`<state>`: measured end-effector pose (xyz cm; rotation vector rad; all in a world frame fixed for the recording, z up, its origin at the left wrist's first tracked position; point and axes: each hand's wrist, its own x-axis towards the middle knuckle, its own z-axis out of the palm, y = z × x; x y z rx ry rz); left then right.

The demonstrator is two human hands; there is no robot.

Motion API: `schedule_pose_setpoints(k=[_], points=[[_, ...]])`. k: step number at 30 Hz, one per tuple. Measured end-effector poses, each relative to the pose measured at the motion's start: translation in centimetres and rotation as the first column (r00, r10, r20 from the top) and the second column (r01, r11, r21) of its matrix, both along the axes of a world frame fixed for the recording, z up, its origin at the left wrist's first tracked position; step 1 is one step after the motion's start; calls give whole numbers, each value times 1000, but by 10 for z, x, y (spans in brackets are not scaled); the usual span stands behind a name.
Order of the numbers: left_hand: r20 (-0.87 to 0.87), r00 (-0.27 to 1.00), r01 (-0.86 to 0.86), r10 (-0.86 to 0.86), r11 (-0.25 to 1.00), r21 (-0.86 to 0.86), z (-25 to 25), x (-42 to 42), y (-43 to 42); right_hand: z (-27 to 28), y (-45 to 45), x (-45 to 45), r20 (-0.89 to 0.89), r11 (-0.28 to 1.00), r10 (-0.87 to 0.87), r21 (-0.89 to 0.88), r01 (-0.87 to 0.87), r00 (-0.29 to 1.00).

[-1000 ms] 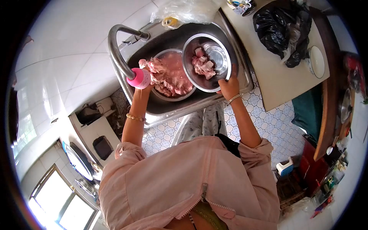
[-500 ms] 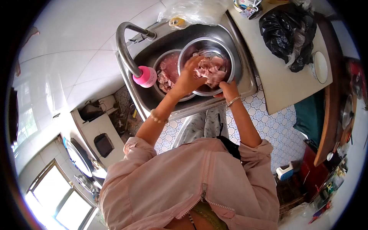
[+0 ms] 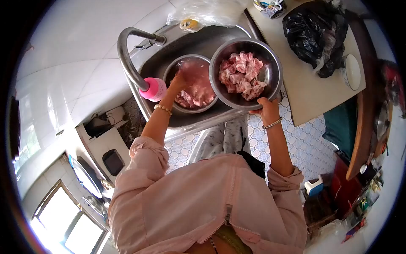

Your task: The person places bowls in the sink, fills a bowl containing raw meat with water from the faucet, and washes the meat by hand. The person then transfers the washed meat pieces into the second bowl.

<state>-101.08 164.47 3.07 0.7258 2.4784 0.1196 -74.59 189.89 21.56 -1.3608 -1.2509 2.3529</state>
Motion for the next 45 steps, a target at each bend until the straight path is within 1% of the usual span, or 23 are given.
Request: schedule_pose_setpoints(k=[2,5,8,12,13,14,15,17,18,20,21,23,24,26,27,29,31,33,35,37,38,40,45], points=[[151,989,12,4,995,-103,47,3,30,0,0,4,2,1000,-13,-5,13,1000],[186,978,127,-95,978,-166,30,-5,40,-1,-4,5,13,1000,-8,11,8,1000],[163,973,183,-166,979,-94,-36,-18,28,-8,-5,11,-7,1000,-8,-11,8,1000],[270,933,276,-236,953,-122,17,-12,46,-12,-3,15,-16,999,32,-27,-32,999],[308,917,208,-253,963,171,24,-12,43,-9,-3,14,-11,999,18,-39,-18,1000],[337,900,108,-278,889,445,31,-13,40,-6,-4,13,-7,999,6,-52,-7,1000],[336,901,105,-273,890,443,33,-14,40,-3,-4,11,-9,998,11,-54,-11,1000],[532,826,-5,-187,941,338,37,-13,43,3,-6,10,-46,999,-18,-41,16,999],[531,827,-9,-184,940,340,34,-8,44,3,-5,11,-47,999,-13,-39,12,999],[239,938,124,-251,887,445,23,7,41,1,-3,14,-26,999,-16,-46,14,1000],[237,940,119,-245,887,445,25,10,41,1,-3,14,-28,999,-9,-45,7,1000],[196,909,339,-368,926,166,30,16,43,2,-1,17,-2,999,-21,-38,21,1000],[195,910,337,-367,926,169,46,16,48,8,-2,13,5,999,-25,-34,25,1000],[129,989,70,-73,997,24,87,15,60,5,-1,14,18,999,-25,-34,26,1000],[134,988,69,-71,997,23,87,17,62,6,-2,15,31,999,-24,-41,25,999],[14,985,169,-170,984,62,86,16,64,8,-4,14,26,999,-34,-38,35,999],[-174,942,326,-288,909,261,32,17,61,9,-5,12,15,998,-54,-27,54,998],[96,920,373,-380,924,80,34,25,76,6,-5,14,-8,996,-77,-45,77,997],[109,937,325,-331,943,67,54,42,85,4,-4,17,-3,996,-70,-54,69,998],[132,962,248,-238,967,-61,63,54,94,4,-2,18,1,996,-61,-62,61,998],[131,963,246,-237,967,-60,54,53,94,4,-2,17,-1,996,-56,-68,56,998],[281,927,275,-250,960,-50,33,50,92,4,-2,18,-3,996,-46,-71,46,999],[205,946,257,-252,966,4,43,55,84,2,-2,19,0,997,-49,-62,49,999]])
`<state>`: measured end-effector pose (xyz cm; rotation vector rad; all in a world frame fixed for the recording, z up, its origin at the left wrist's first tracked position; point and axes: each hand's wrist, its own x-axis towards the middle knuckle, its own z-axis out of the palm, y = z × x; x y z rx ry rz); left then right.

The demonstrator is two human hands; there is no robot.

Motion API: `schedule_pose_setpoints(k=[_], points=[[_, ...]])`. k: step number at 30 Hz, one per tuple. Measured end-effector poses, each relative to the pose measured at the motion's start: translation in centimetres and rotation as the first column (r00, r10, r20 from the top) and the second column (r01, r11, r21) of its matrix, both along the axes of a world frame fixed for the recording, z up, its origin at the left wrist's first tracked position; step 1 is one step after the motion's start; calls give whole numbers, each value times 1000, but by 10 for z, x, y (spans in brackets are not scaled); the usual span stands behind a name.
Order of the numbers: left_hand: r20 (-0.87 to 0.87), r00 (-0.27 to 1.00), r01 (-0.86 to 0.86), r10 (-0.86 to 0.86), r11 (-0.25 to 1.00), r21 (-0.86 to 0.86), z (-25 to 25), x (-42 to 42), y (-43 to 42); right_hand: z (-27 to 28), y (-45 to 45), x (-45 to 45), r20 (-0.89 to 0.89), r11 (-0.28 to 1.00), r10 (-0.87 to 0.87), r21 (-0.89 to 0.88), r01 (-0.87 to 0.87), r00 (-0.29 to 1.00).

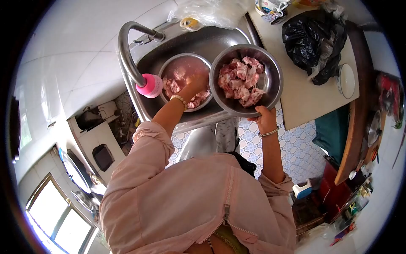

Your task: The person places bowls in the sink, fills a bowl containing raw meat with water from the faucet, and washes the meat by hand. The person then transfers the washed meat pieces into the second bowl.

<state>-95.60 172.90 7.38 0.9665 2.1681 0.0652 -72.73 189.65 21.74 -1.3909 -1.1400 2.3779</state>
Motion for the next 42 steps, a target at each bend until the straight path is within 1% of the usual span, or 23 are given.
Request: schedule_pose_setpoints(k=[5,7,8,10,11,13,14,16,17,20,22,23,25,26,28,29,30,31,33,37,40,41,42], points=[[17,999,-35,35,999,4,20,5,-6,9,-1,-7,-16,1000,8,-4,-8,1000],[-110,989,110,-100,990,86,21,10,-12,9,0,-7,-18,1000,20,-4,-20,1000],[-111,989,105,-95,991,88,20,9,-15,7,0,-6,-19,1000,19,-2,-19,1000],[-24,972,237,-236,960,147,19,5,-19,6,0,-6,-19,1000,21,1,-21,1000],[-23,973,231,-231,961,149,18,4,-18,6,0,-6,-25,1000,17,1,-17,1000],[123,939,330,-320,940,-81,28,2,-10,4,1,-6,-30,1000,18,-1,-18,999],[123,940,328,-317,941,-80,27,4,-11,0,3,-4,-17,1000,29,-1,-29,999],[39,982,183,-182,983,-3,23,10,-12,1,3,-5,-5,999,39,1,-39,999],[41,982,184,-184,983,-1,20,11,-13,1,2,-5,4,1000,28,-3,-28,1000],[42,987,151,-156,982,111,22,7,-20,-1,1,-4,9,1000,15,12,-15,1000],[27,995,86,-95,968,236,28,4,-27,1,0,-4,9,999,9,31,-10,1000],[29,995,90,-100,967,238,24,0,-31,2,0,-4,10,999,16,34,-16,1000],[180,983,-95,-20,788,608,7,-10,-41,2,-2,-5,10,999,19,36,-19,1000],[180,983,-94,-22,789,607,-1,-11,-47,1,-2,-4,14,999,31,44,-31,999],[467,870,-453,159,630,630,-21,-14,-58,0,-1,-4,15,998,43,54,-43,999],[530,788,-592,314,624,510,-70,-14,-71,-1,-1,-4,8,996,58,66,-58,998],[529,789,-590,313,626,510,-77,-25,-79,-1,0,-3,1,994,73,77,-73,997],[431,849,-517,304,644,564,-77,-33,-86,3,-1,-6,0,995,71,76,-71,997],[325,899,-435,292,664,608,-74,-42,-99,8,-3,-10,2,992,61,114,-61,998],[654,694,-698,301,503,509,-8,-47,-114,6,0,-14,5,987,94,132,-94,996],[704,658,-753,267,274,598,-6,-48,-121,11,1,-20,86,962,133,228,-150,987],[792,580,-800,191,314,511,-2,-45,-125,10,3,-20,126,946,186,243,-212,974],[831,418,-900,368,291,324,1,-46,-118,10,3,-20,125,947,186,242,-211,975]])
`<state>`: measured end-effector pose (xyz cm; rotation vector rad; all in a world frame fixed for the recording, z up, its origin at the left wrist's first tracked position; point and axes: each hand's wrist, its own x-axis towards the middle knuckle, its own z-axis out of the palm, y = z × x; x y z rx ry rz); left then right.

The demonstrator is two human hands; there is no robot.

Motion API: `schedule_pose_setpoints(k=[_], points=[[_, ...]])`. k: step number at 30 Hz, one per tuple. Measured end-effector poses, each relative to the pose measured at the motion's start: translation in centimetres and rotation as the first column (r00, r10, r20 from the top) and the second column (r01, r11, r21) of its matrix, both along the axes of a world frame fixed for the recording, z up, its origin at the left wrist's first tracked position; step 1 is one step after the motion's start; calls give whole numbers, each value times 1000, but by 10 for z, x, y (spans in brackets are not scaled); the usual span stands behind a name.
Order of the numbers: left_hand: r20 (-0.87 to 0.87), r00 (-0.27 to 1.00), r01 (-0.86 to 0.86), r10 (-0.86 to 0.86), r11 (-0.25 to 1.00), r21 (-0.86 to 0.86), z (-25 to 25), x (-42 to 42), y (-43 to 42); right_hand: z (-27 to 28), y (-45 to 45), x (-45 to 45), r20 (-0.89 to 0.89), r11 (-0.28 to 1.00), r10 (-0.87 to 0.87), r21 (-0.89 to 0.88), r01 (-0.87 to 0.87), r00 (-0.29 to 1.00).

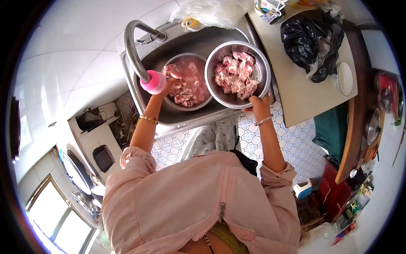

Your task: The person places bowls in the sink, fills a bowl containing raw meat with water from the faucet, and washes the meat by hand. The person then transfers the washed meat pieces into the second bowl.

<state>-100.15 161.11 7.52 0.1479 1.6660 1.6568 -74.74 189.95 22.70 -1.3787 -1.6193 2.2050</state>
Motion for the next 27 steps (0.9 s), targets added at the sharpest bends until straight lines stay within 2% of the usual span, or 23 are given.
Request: schedule_pose_setpoints(k=[1,2,3,5,7,9,11,13,14,15,17,18,19,21,23,24,25,27], points=[[175,974,-119,145,981,-150,4,0,7,-1,0,-1,-6,1000,2,30,-2,1000],[310,895,-231,320,928,-293,8,0,14,-1,1,-3,-14,998,3,62,-2,1000],[66,988,-143,140,989,43,13,12,11,0,1,-5,-35,998,7,62,-5,999],[-228,973,49,31,940,337,22,29,10,-4,4,-6,-19,996,27,86,-25,999],[-140,965,-200,221,969,147,37,39,13,-1,2,-8,-15,990,41,134,-39,999],[-118,939,-319,322,947,46,44,39,18,0,1,-11,-27,989,33,143,-29,999],[-9,935,-350,354,929,123,47,37,21,-11,-1,-9,-15,992,-1,123,2,1000],[4,975,-220,223,958,185,85,60,47,-14,3,-6,-19,995,32,100,-30,999],[-174,982,52,-70,993,-108,52,66,57,-17,3,-6,-21,995,68,76,-66,997],[-297,865,271,-403,876,-399,19,72,68,-11,1,-8,21,997,27,75,-28,999],[-104,994,19,-32,991,-130,135,96,132,-22,5,-6,0,999,31,39,-31,1000],[-489,853,125,-185,980,-152,154,101,140,-24,6,-5,-13,1000,26,13,-26,1000],[-803,551,121,-227,974,-192,172,106,147,-16,7,-5,-19,999,32,-41,-33,999],[-751,598,96,-280,955,-280,171,103,146,-17,10,-2,-12,998,23,-60,-24,1000],[-739,578,84,-347,925,-369,163,76,112,-22,9,5,-30,997,-22,-81,20,999],[-709,618,98,-339,928,-359,146,58,89,-21,8,5,-30,997,-15,-81,13,999],[-676,657,113,-334,930,-349,118,41,61,-18,8,7,-40,995,-14,-98,10,999],[-652,702,-15,-287,909,-417,12,22,-5,-6,4,6,-93,990,-62,-129,50,994]])
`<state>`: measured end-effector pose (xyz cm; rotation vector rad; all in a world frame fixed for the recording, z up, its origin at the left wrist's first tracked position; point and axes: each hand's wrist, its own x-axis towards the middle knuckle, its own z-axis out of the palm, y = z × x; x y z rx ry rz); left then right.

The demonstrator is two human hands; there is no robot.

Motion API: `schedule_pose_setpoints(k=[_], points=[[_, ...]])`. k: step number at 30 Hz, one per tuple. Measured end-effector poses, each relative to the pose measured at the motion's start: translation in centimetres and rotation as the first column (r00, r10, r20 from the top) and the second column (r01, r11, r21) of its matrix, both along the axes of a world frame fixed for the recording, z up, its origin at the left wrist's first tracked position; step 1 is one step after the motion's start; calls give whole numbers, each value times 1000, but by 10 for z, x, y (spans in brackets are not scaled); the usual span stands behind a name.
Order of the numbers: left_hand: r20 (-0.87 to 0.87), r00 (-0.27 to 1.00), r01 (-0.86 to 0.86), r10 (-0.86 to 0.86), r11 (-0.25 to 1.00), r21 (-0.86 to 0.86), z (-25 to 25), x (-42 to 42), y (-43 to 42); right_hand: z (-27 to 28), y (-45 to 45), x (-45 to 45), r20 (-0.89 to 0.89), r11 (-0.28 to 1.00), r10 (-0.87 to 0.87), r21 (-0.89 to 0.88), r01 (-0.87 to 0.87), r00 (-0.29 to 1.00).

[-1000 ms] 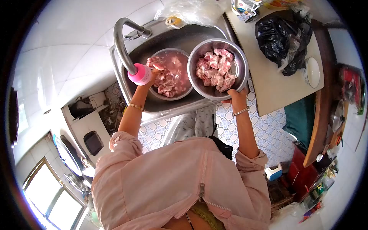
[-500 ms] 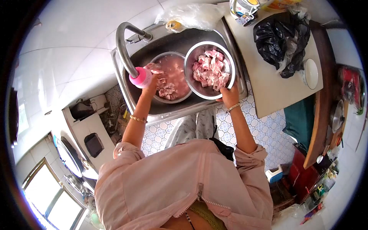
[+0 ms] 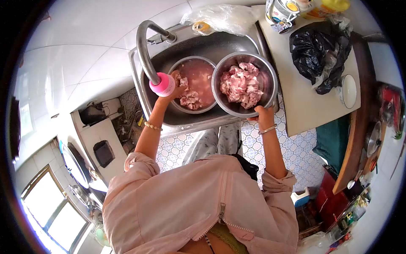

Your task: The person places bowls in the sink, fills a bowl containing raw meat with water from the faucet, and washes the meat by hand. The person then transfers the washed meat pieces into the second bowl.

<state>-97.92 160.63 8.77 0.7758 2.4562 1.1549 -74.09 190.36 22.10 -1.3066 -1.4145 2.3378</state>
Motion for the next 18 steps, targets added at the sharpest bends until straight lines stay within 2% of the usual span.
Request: schedule_pose_setpoints(k=[1,2,3,5,6,8,11,14,15,17,18], points=[[1,1000,6,-6,1000,-3,-24,-4,-2,2,0,0,1,1000,-6,-3,6,1000],[149,989,-34,10,986,160,-42,-5,-5,2,1,2,-4,999,-22,-27,22,1000],[-12,1000,23,-22,1000,18,-39,-4,1,3,1,3,-9,998,-37,-51,36,999],[-334,934,31,-127,961,-276,-33,-1,12,6,-2,3,-23,997,-40,-63,38,999],[-71,986,107,-148,907,-407,-37,-4,19,6,-3,4,-25,994,-80,-74,78,997],[200,975,198,-97,789,-581,30,8,59,7,-1,5,-26,990,-124,-78,121,992],[221,973,197,-67,737,-647,0,6,70,4,-1,5,-36,990,-104,-101,100,994],[216,975,190,-45,668,-719,0,4,85,-1,3,8,-11,990,-106,-92,105,994],[223,974,197,-48,668,-717,-24,0,79,-2,3,9,-16,990,-100,-101,98,995],[136,952,299,-273,747,-594,-76,-13,58,-3,0,9,-19,990,-91,-113,88,996],[136,952,299,-273,747,-594,-73,-12,64,-4,2,9,-28,989,-101,-108,98,994]])
